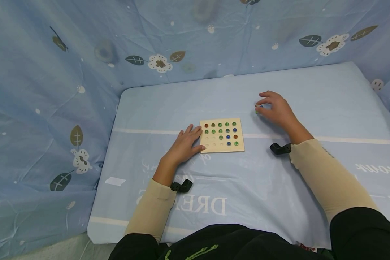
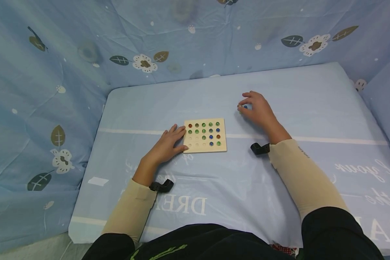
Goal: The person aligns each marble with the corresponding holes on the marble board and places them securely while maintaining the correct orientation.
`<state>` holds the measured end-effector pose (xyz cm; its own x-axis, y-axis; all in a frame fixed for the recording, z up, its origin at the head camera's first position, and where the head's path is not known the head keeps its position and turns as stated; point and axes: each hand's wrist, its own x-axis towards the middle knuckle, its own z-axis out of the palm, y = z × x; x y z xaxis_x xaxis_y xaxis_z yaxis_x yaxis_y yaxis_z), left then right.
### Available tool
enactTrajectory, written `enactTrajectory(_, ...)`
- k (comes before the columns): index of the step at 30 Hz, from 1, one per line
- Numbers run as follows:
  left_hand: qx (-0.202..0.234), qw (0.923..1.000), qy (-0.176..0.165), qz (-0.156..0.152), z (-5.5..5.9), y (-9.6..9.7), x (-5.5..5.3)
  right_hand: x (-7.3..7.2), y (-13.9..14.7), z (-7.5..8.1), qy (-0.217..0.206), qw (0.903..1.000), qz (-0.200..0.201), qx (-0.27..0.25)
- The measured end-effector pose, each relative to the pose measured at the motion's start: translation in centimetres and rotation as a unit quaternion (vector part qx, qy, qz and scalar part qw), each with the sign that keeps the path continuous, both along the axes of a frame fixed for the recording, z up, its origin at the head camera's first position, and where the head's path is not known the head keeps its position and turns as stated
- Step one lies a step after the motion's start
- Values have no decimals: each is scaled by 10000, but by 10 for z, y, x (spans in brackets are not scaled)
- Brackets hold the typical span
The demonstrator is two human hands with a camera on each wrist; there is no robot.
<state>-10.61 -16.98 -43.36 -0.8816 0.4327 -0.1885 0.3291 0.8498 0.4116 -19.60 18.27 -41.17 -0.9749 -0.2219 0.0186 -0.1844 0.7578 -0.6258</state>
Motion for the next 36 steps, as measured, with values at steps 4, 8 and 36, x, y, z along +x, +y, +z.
enactTrajectory(4,6,10000,0,6,0,0,0,6,-13,4,69,9996,283,22)
enactTrajectory(8,2,10000,29,2,0,0,0,14,-26,5,205,9979,620,-11)
enactTrajectory(36,38,9999,-116,-7,4,-1,0,58,-93,-12,559,9697,2372,177)
